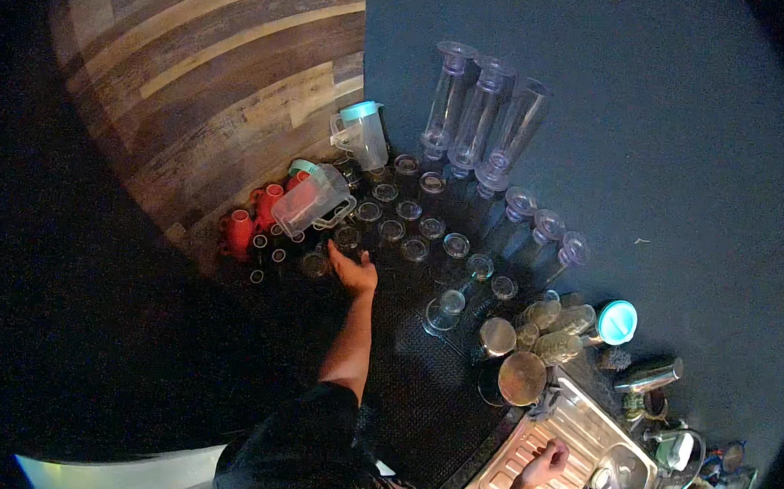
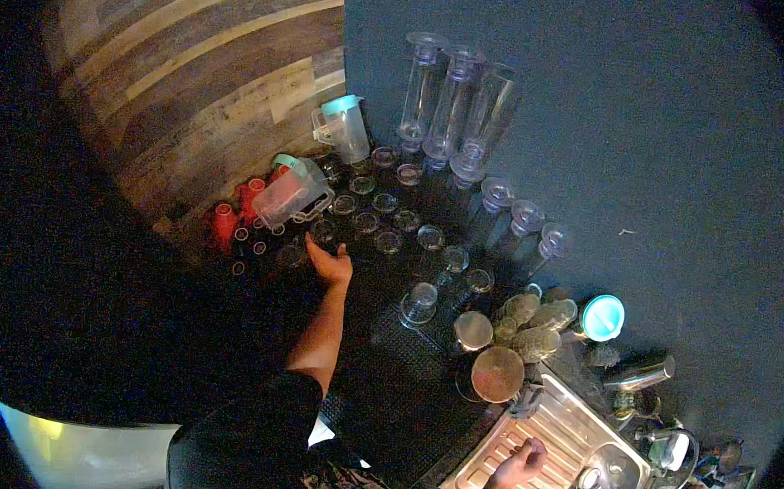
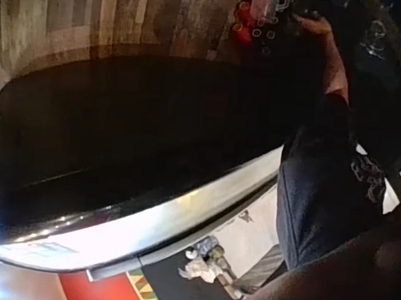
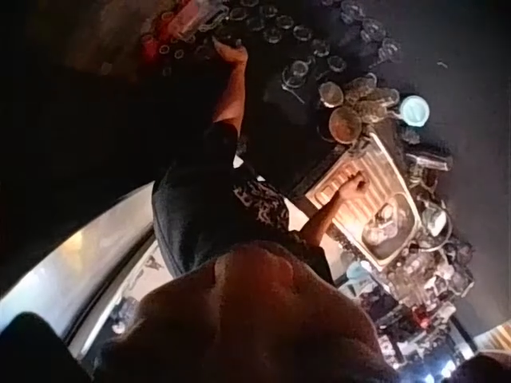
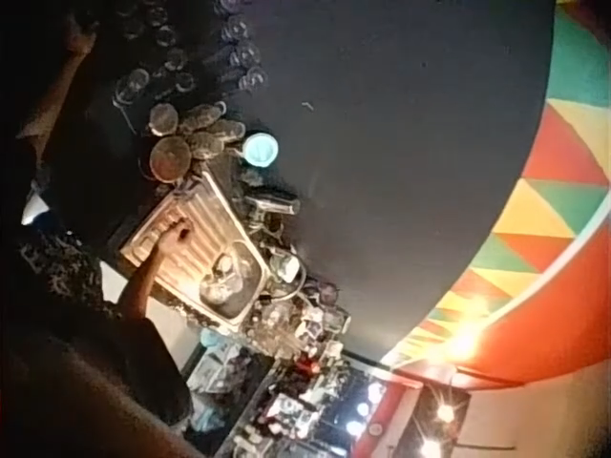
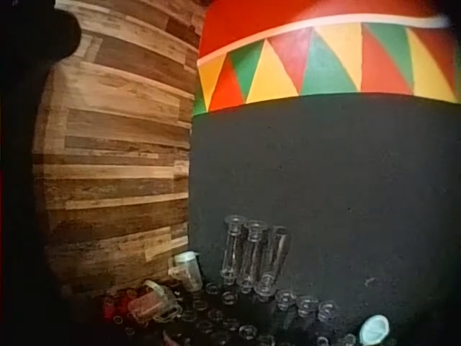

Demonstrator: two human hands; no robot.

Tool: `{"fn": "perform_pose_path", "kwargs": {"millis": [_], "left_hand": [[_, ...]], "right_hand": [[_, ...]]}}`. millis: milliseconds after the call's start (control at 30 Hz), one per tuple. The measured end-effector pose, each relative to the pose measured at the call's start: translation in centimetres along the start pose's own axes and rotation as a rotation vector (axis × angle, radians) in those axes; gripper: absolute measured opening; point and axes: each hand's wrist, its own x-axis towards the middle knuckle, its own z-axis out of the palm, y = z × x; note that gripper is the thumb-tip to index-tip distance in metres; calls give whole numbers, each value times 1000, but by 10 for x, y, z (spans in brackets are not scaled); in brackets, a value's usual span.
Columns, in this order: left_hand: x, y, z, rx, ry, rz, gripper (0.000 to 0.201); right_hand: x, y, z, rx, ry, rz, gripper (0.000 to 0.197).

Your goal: Washing and rinsing glasses in a bar sink.

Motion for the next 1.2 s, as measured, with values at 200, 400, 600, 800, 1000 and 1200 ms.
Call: {"fn": "perform_pose_path", "kwargs": {"millis": [200, 400, 600, 800, 1000, 1200], "left_hand": [[-2, 8, -1, 23, 65, 22, 83], [-7, 12, 9, 81, 164, -41, 84], [-10, 13, 15, 64, 210, -77, 83], [-7, 7, 30, 116, 273, -54, 83], [-52, 37, -5, 18, 44, 24, 78], [-42, 14, -115, 99, 100, -2, 78]], "right_hand": [[2, -6, 5, 15, -6, 24, 8], [6, 3, 3, 17, -23, 31, 8], [8, 4, 9, 58, -31, 55, 6], [10, -4, 2, 75, -43, 24, 6], [10, 4, -4, 68, -6, 53, 8], [14, 15, 16, 51, -98, 8, 9]]}}
